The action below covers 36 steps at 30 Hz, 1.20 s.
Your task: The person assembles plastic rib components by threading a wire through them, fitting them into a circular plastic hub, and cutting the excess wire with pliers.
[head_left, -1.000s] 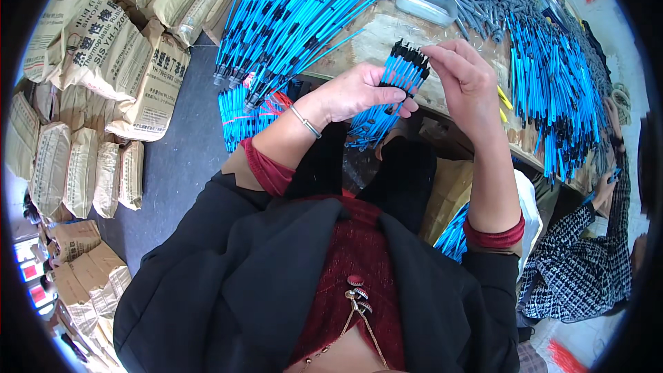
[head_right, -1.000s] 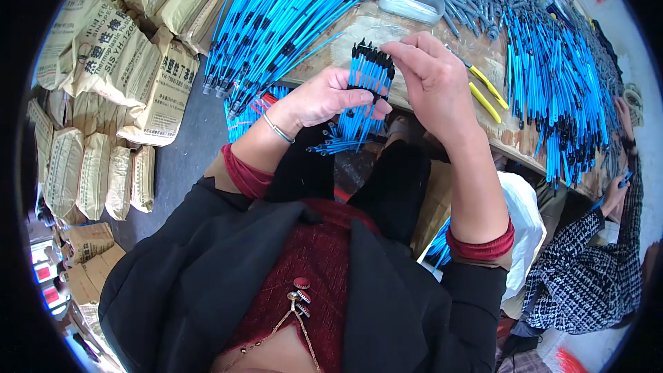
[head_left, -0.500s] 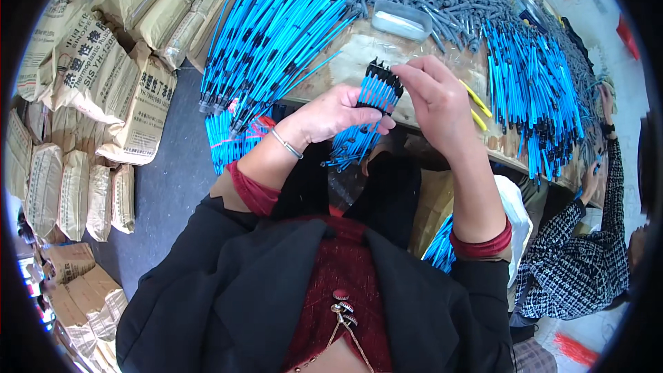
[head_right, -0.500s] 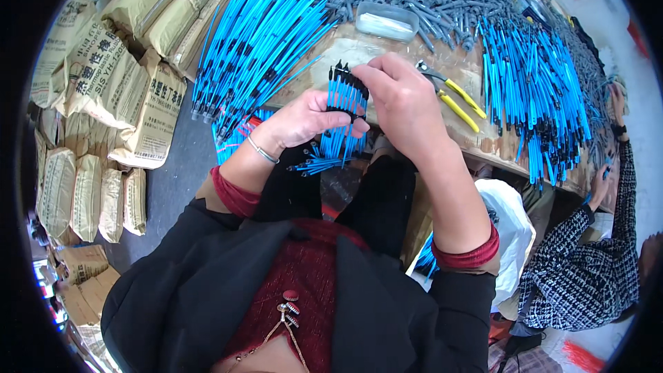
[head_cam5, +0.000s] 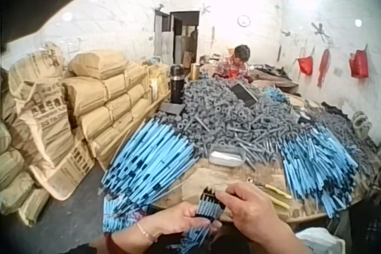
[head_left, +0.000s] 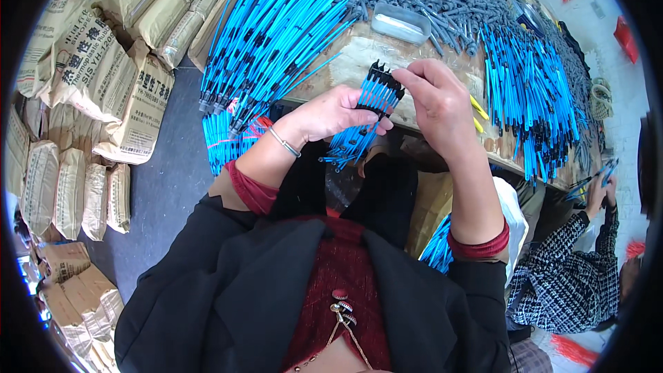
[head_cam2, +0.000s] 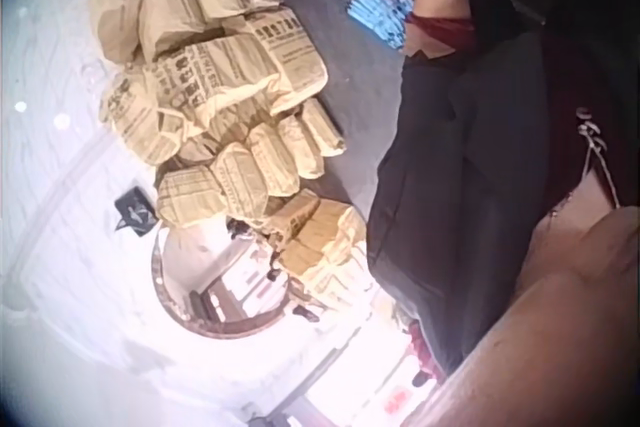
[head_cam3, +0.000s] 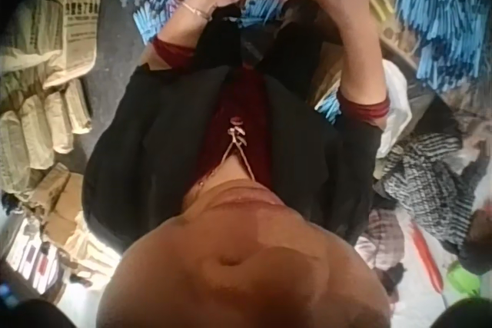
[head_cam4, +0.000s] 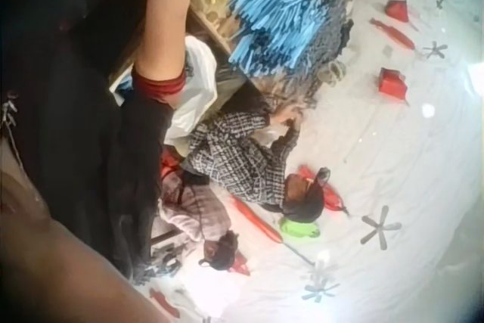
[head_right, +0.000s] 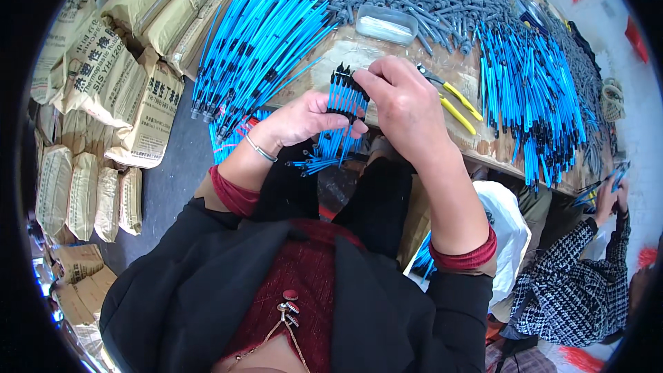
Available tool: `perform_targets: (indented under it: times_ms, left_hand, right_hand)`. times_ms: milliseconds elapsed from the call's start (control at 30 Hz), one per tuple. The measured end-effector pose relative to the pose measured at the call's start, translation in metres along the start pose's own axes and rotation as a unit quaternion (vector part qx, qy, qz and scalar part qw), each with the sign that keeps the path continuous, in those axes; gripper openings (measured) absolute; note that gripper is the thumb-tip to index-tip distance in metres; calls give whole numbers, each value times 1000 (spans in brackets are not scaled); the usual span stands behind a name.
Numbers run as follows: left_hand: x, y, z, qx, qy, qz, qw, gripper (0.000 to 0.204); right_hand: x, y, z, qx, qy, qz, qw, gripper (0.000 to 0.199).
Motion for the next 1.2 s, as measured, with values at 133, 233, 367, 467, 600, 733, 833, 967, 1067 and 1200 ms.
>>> perform_targets:
  times_ms: [133,233,367,467,600,733,833,967,1067,1200]
  left_hand:
    - [2,3,0,10,-5,-23,1000,23]
    - [4,1,0,27,-8,-23,999,23]
    - [6,0,-1,28,17,-11,999,23]
    - [4,-4,-1,-1,55,-5,998,18]
    - [0,-7,-1,29,84,-9,996,13]
    - [-6,-12,2,51,115,35,991,13]
    - [-2,-11,2,52,116,35,991,11]
    - [0,-16,1,35,102,-20,994,13]
    - [-6,-27,9,17,100,-1,995,14]
    - [-10,-17,19,54,133,-71,987,15]
  right_hand:
    - [-2,0,2,-1,4,5,1000,26]
    - [1,-1,5,7,9,-7,1000,25]
    - [5,0,7,27,23,-48,998,24]
    - [7,1,7,42,21,-68,997,23]
    - [9,0,7,52,21,-79,995,18]
    - [-3,17,15,115,41,-55,991,17]
    - [7,18,22,97,-41,-10,994,15]
    - [15,11,18,55,-56,25,997,15]
    - [11,26,13,58,-45,-19,997,16]
    - [3,102,0,214,-33,-53,975,18]
Point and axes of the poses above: each hand's wrist, its own z-axis away from the middle knuckle, its own x-axis out of the palm, y = z × x, the point moved 9 cm from there along -z, towards the middle knuckle, and after that the axes turned 5 degrees about -z, right-handed, at the moved point
